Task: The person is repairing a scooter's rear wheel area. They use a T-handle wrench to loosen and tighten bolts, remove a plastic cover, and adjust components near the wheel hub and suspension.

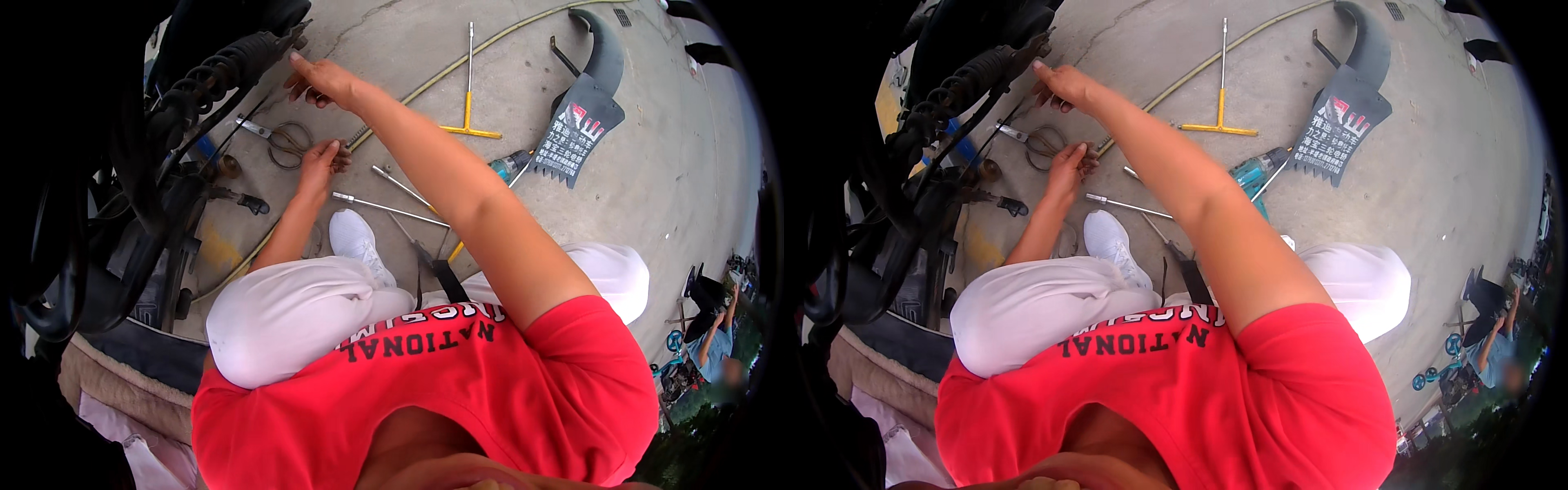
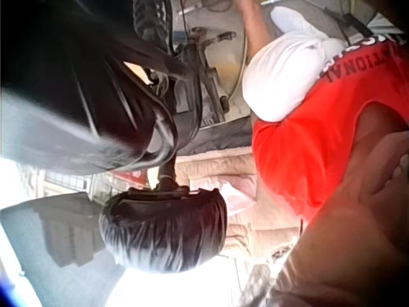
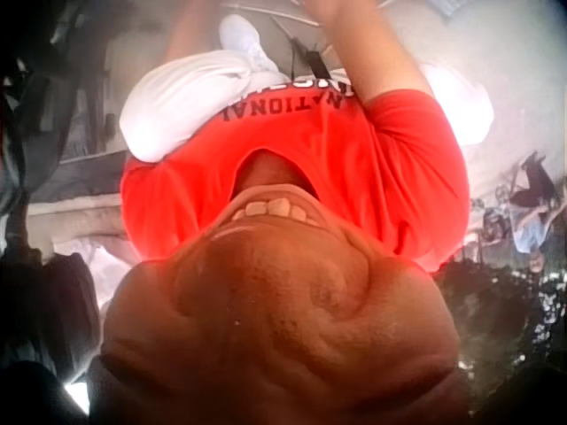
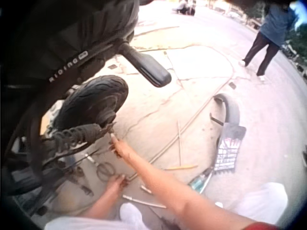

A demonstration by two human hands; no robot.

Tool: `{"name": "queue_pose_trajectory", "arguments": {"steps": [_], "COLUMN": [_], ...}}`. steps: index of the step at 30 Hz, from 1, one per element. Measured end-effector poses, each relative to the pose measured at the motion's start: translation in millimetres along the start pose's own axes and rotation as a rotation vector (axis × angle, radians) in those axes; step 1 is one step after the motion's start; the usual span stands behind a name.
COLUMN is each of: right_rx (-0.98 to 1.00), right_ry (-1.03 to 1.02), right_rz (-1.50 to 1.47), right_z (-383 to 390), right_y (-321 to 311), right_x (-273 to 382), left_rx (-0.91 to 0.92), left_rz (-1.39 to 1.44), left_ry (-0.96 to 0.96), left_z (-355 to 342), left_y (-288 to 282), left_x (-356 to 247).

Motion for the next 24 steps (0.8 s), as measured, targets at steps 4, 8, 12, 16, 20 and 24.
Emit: {"name": "queue_pose_trajectory", "arguments": {"steps": [4,8,12,16,20,24], "right_rx": [-0.209,-0.274,-0.42,-0.674,-0.428,-0.518], "right_ry": [-0.082,-0.1,-0.053,0.154,0.14,-0.005], "right_rz": [-0.015,0.066,0.019,0.193,0.313,0.458], "right_z": [10,35,89,102,126,105], "right_y": [-7,-21,-43,-57,-51,-66], "right_x": [9,4,-46,-140,-108,-132], "left_rx": [0.007,0.088,0.268,0.427,1.034,0.815], "left_rz": [0.079,0.076,0.192,0.424,0.515,0.525], "left_ry": [0.049,0.221,0.244,0.02,-0.12,-0.021], "left_z": [-15,-45,-82,-163,-151,-131], "left_y": [1,5,29,-12,0,35], "left_x": [-16,-71,-131,-128,-135,-138]}}
Point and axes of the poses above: each hand's wrist, its own z-axis away from the middle knuckle, its own y-axis out of the palm, x = y × z, the point moved 2 cm from there along -z, towards the middle knuckle, and after that the axes turned 14 degrees about z, right-handed, at the moved point
